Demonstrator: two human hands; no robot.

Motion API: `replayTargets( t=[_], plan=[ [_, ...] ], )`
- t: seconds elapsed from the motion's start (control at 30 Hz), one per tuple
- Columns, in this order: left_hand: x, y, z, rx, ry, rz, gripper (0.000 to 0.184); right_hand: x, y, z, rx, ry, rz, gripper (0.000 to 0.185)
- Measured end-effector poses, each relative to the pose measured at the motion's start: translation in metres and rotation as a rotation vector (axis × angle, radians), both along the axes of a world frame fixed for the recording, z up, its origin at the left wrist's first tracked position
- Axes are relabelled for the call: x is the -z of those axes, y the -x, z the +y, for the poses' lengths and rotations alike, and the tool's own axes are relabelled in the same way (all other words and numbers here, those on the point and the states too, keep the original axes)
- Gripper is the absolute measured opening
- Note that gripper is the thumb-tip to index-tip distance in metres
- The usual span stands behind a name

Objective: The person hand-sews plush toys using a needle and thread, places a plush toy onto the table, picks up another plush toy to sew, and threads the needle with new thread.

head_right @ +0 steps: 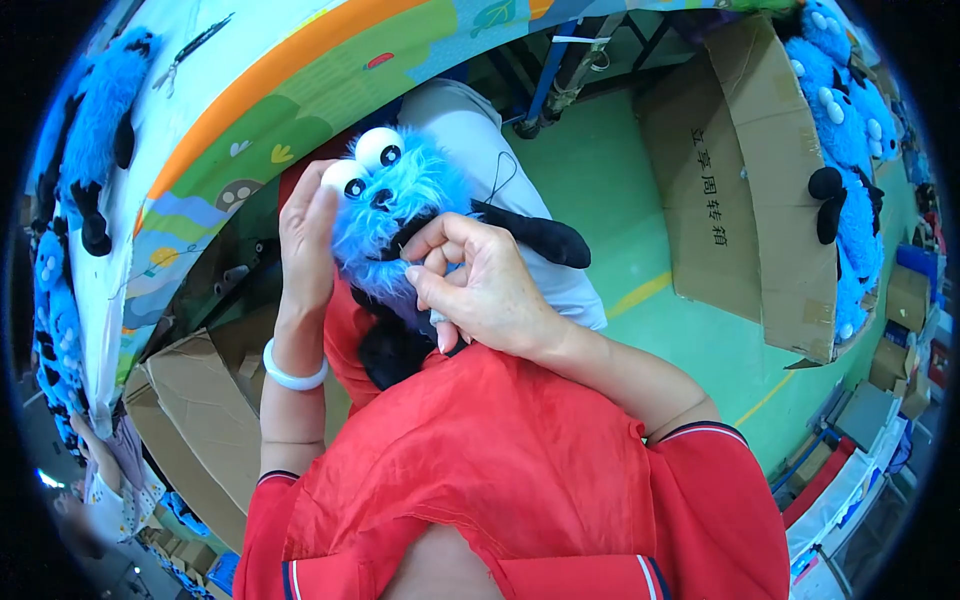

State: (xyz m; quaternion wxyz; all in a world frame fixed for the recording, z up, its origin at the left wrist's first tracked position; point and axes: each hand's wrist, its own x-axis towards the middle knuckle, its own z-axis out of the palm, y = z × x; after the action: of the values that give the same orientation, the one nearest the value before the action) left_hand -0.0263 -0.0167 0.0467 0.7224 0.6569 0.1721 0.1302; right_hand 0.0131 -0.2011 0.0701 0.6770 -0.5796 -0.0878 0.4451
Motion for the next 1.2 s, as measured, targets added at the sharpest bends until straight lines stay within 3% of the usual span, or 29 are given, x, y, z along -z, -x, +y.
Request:
replayTargets(
  t=[0.17,0.3,0.47,0.63,0.67,0.8,0.83,0.97,1.0,1.13,1.2],
  plan=[
    [-0.001,-0.009,-0.012,0.004,-0.323,0.038,0.019,-0.003,0.007,-0.008,0.036,0.026,0.027,0.015],
    [0.008,-0.003,-0.020,-0.049,0.072,0.024,0.023,0.007,0.019,-0.014,0.082,0.095,-0.203,0.017],
    [0.006,0.005,-0.028,-0.055,0.174,0.041,0.024,0.023,0.021,-0.011,0.117,0.113,-0.498,0.015],
    [0.011,0.008,-0.026,-0.060,0.253,0.041,0.024,0.022,0.022,-0.005,0.212,0.105,-0.545,0.016],
    [0.013,0.009,-0.026,-0.064,0.257,0.042,0.024,0.020,0.022,-0.003,0.208,0.108,-0.544,0.016],
    [0.020,0.011,-0.026,-0.003,0.205,0.063,0.025,0.008,0.017,0.013,0.488,-0.204,-0.061,0.015],
    [0.022,0.011,-0.026,-0.003,0.207,0.057,0.025,0.009,0.016,0.014,0.487,-0.203,-0.068,0.015],
    [0.031,0.005,-0.030,-0.058,-0.174,-0.127,0.035,0.018,0.005,0.018,0.504,-0.388,0.155,0.016],
    [0.032,0.003,-0.030,-0.058,-0.170,-0.140,0.035,0.017,-0.001,0.017,0.503,-0.389,0.141,0.016],
    [0.033,-0.001,-0.022,-0.033,-0.787,-0.118,0.050,0.012,-0.042,0.005,0.378,0.019,-0.337,0.014],
    [0.032,-0.003,-0.019,-0.002,-0.757,-0.120,0.049,0.016,-0.063,0.011,0.318,0.017,-0.420,0.011]
  ],
)
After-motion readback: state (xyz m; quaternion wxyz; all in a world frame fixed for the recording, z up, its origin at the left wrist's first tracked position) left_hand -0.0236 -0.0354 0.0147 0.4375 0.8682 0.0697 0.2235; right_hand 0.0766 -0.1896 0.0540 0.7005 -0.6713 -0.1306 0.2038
